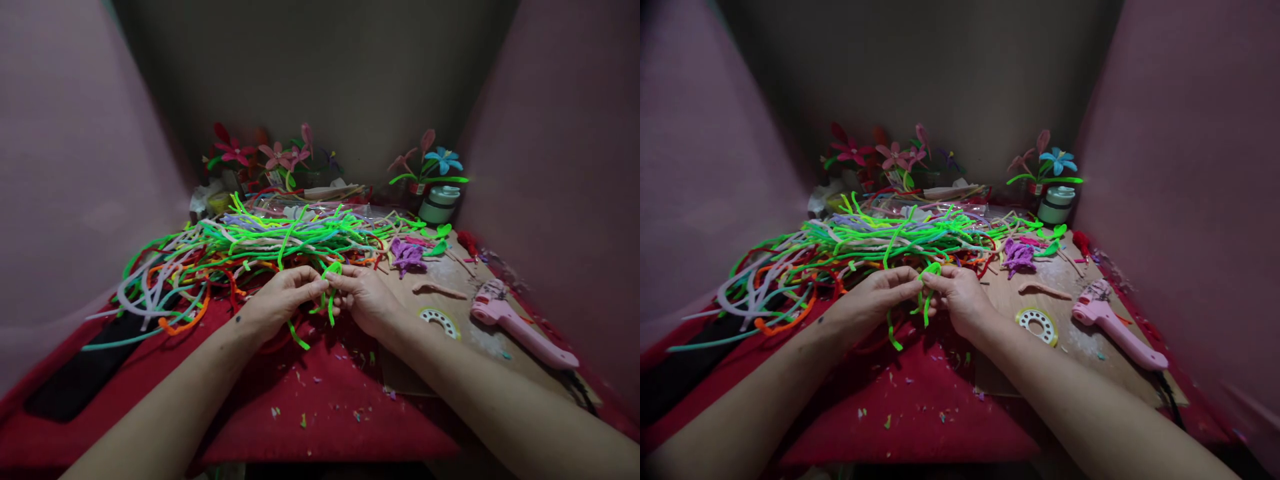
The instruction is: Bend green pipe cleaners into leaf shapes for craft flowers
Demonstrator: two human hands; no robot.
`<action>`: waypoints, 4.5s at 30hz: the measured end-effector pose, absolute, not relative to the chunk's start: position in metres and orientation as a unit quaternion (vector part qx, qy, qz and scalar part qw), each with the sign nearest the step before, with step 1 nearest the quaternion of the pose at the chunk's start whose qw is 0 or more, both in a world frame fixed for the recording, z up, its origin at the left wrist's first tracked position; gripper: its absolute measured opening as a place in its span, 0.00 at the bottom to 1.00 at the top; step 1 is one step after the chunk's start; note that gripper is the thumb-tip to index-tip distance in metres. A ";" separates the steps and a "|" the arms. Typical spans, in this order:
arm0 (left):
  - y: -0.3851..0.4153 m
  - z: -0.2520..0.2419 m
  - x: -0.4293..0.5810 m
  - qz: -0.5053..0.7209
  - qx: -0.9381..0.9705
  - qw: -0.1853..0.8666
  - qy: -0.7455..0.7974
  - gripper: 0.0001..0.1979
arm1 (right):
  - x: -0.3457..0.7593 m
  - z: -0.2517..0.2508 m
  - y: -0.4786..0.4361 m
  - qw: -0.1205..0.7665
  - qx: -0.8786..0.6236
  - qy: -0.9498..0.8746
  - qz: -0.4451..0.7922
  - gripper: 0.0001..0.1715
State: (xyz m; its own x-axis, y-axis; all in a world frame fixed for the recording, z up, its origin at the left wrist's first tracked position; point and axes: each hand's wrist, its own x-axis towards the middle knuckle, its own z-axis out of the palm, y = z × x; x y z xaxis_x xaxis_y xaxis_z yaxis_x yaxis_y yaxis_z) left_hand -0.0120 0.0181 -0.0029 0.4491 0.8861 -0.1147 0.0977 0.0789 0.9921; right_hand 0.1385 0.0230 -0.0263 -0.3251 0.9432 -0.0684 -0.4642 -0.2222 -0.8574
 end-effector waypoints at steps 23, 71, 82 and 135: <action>0.019 0.005 -0.013 0.421 0.484 0.612 0.462 0.10 | 0.137 -0.024 0.018 0.390 -0.298 -0.440 0.752 0.11; 0.009 -0.009 0.000 0.444 0.641 0.338 0.528 0.06 | 0.136 -0.025 0.014 0.526 -0.350 -0.500 0.592 0.04; 0.008 -0.012 0.001 0.434 0.680 0.308 0.504 0.07 | 0.137 -0.020 0.024 0.561 -0.295 -0.353 0.688 0.12; 0.009 0.007 -0.010 0.296 0.800 0.236 0.466 0.13 | 0.140 -0.021 0.026 0.518 -0.333 -0.299 0.729 0.10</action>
